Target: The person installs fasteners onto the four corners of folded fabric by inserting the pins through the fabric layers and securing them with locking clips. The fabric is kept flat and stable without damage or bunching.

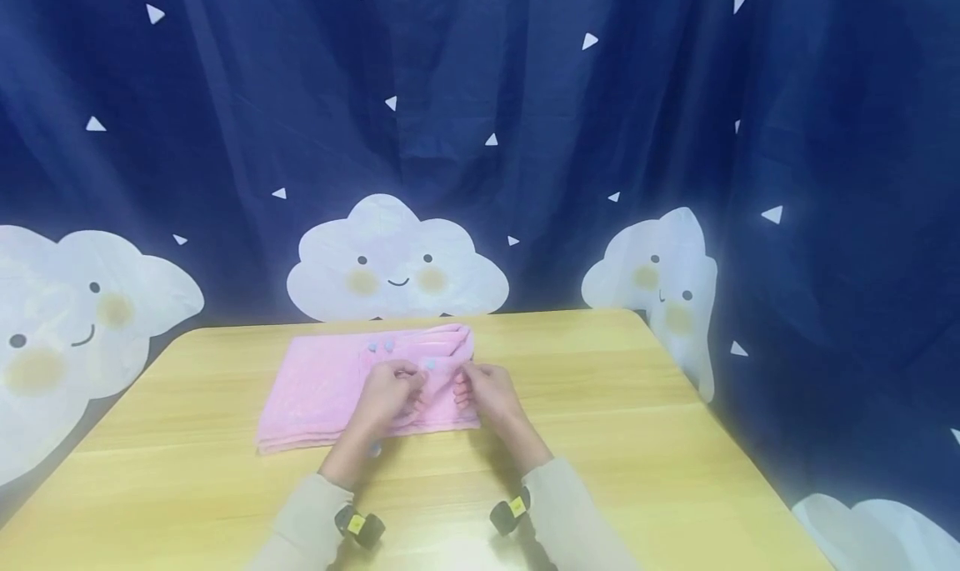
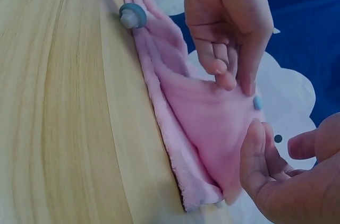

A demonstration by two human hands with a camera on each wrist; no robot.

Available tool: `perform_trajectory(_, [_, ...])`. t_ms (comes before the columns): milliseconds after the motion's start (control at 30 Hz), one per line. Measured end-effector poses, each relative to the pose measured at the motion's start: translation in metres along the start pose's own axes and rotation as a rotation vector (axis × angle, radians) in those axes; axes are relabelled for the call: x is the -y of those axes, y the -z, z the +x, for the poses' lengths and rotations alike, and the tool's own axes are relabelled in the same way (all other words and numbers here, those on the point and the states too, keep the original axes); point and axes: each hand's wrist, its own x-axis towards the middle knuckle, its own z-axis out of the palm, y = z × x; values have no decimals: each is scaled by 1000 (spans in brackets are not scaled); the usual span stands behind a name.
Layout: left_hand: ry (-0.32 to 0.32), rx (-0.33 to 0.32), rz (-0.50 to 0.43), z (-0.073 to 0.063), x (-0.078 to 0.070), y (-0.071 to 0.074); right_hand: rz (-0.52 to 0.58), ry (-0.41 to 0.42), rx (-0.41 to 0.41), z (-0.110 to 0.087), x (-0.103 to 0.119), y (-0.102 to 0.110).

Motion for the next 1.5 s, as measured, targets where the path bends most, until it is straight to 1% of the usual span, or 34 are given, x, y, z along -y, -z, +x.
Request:
perform_trajectory(67, [23,-20,-73,2,1,5,-5,-1,-1,1,0,0])
perform_trajectory(133, [44,-55,-110,4,1,10,-4,-2,-4,0,0,-1])
perform_trajectory(200, [53,-84,-156,5,1,14,-1,4,-9,0,0,-1])
perform_trajectory(233, [49,-100,-160,6,1,16,3,6,-12,0,1,-2])
perform_trajectory(300, [43,-124,-140,7,0,20,11,12,-18,0,1,-2])
perform_trajectory(367, [36,-124,-108,8,0,24,18,17,-21,0,1,-3])
perform_trajectory(433, [36,-102,-54,8,1,28,22,15,-22,-1,1,-3])
perform_trajectory(567, [65,-55,-44,8,2,35,23,12,-16,0,0,-2])
perform_trajectory(667, [93,-72,-47,9,0,38,23,15,-12,0,0,-2])
perform_trajectory(767, [100,-102,-23,9,-2,38,25,13,-11,-1,0,-2])
perform_trajectory(867, [75,-135,-16,8,-6,36,32,5,-11,-1,2,-2])
perform_trajectory(933, [36,-150,15,6,-9,33,34,0,-8,0,2,-1])
perform_trajectory(1000, [-12,-153,68,3,-11,29,35,2,-7,0,2,-1])
perform_trajectory(1067, [-68,-135,138,1,-13,23,33,7,-7,0,2,-1])
perform_trajectory(1100, [-90,-114,171,-1,-14,20,33,8,-7,1,2,-1])
perform_trajectory(1133, [-105,-87,201,-2,-14,17,32,10,-6,1,2,-1])
perform_trajectory(1200, [-120,-7,259,-5,-14,10,32,12,-5,1,1,-1])
perform_trajectory(1300, [-113,129,356,-9,-13,1,28,8,0,2,1,0])
perform_trajectory(1367, [-100,200,417,-12,-13,-4,27,4,4,2,0,0])
perform_trajectory(1433, [-91,241,476,-14,-13,-6,22,5,7,2,0,0])
perform_trajectory(1500, [-71,258,527,-14,-12,-7,22,5,12,2,0,0])
